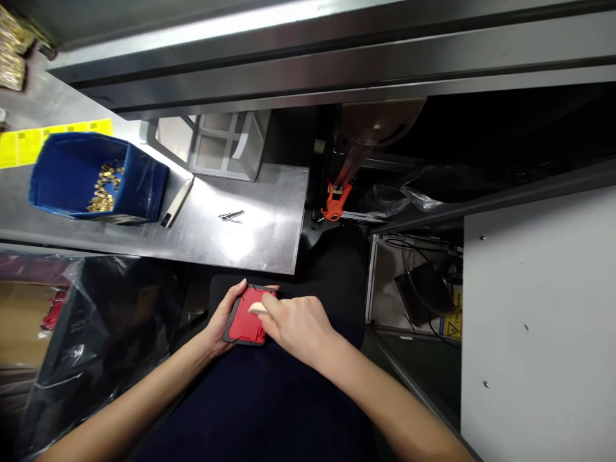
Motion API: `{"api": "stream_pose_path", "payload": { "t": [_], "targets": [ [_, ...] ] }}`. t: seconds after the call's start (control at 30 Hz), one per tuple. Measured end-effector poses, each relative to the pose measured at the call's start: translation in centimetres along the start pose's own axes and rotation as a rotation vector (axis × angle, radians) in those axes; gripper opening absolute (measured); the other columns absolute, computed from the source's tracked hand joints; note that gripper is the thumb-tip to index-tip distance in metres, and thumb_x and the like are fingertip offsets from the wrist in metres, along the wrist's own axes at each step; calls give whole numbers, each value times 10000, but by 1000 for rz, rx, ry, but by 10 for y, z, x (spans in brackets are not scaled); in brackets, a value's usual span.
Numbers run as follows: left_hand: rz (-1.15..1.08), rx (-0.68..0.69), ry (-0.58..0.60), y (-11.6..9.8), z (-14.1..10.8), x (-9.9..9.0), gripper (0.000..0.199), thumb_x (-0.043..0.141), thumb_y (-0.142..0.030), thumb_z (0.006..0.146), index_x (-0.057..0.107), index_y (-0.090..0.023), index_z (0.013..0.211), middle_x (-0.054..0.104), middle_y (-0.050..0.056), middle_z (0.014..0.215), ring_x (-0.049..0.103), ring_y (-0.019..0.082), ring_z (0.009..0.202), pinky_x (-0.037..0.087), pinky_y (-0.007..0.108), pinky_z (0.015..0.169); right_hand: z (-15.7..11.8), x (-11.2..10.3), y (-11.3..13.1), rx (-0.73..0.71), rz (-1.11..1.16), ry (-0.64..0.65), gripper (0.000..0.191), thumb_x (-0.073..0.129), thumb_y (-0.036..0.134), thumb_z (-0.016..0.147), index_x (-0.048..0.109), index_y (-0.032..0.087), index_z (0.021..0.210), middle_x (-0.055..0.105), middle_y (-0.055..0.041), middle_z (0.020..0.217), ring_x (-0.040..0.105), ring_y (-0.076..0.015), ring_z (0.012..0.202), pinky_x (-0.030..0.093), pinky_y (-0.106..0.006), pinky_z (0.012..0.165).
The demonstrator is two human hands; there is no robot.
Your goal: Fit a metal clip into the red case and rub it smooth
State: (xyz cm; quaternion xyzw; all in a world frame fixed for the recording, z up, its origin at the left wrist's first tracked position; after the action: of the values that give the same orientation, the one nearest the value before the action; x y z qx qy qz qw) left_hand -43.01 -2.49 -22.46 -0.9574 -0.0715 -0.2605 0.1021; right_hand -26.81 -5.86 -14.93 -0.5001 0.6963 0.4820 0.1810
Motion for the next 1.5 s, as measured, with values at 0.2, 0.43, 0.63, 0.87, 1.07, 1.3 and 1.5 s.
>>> {"api": "stream_pose_path", "payload": {
  "t": [0.2, 0.43, 0.63, 0.87, 1.07, 1.3, 1.5],
  "targets": [
    [10, -30, -12, 1, -2, 1, 503, 504, -518, 973, 713, -77, 1099, 775, 145, 836, 731, 238, 685, 607, 309, 618, 3, -3, 2, -45, -26, -4, 309, 349, 429, 1054, 574, 250, 1167, 788, -24, 875, 745, -211, 762, 237, -313, 554],
    [14, -16, 45, 0, -3, 2, 547, 485, -525, 976, 673, -82, 1236, 782, 170, 954, 748, 269, 776, 621, 344, 690, 2, -1, 5, -62, 34, 49, 287, 377, 462, 1041, 589, 275, 1093, 789, -1, 892, 749, -209, 786, 258, -295, 569],
    [-18, -15, -40, 1, -2, -1, 480, 531, -518, 964, 733, -83, 978, 760, 118, 741, 700, 199, 600, 580, 269, 567, 12, -3, 1, 43, -21, -20, 301, 357, 429, 1049, 578, 234, 1110, 785, -25, 853, 741, -203, 756, 231, -300, 564],
    [12, -31, 86, -1, -3, 2, 578, 458, -526, 983, 638, -68, 1286, 771, 202, 1013, 749, 292, 862, 617, 366, 781, 0, 4, 8, -97, 34, 57, 256, 411, 452, 1025, 592, 275, 1059, 780, 8, 865, 741, -197, 759, 239, -300, 558],
    [-28, -1, -19, -3, 1, 1, 498, 499, -515, 980, 717, -77, 1073, 763, 127, 750, 709, 204, 609, 598, 277, 593, 18, -3, -4, 63, 4, -3, 306, 369, 476, 1040, 567, 246, 1078, 783, -14, 846, 742, -198, 754, 253, -293, 575],
    [-27, -29, 101, -4, -3, 2, 558, 450, -526, 984, 663, -80, 1242, 779, 187, 971, 756, 282, 812, 618, 352, 744, 8, 3, 14, -122, 5, 51, 256, 413, 439, 1026, 573, 244, 1068, 786, -14, 895, 737, -205, 772, 227, -307, 558],
    [-48, -22, 5, -1, 3, -2, 483, 510, -520, 972, 715, -92, 1063, 776, 132, 815, 722, 221, 646, 602, 298, 606, 17, 3, 3, 24, -48, -25, 289, 365, 447, 1044, 562, 238, 1078, 779, -16, 851, 731, -197, 725, 213, -311, 551]
  ]
}}
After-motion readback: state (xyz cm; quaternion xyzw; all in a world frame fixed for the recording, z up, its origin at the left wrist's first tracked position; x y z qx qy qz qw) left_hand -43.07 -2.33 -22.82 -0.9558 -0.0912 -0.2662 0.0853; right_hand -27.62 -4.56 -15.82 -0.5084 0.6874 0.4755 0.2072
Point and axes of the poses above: each hand's wrist, its own z-axis towards the middle knuckle, its own x-axis out of the palm, y = z × x, the point moved 3 cm from there along z, towards the middle knuckle
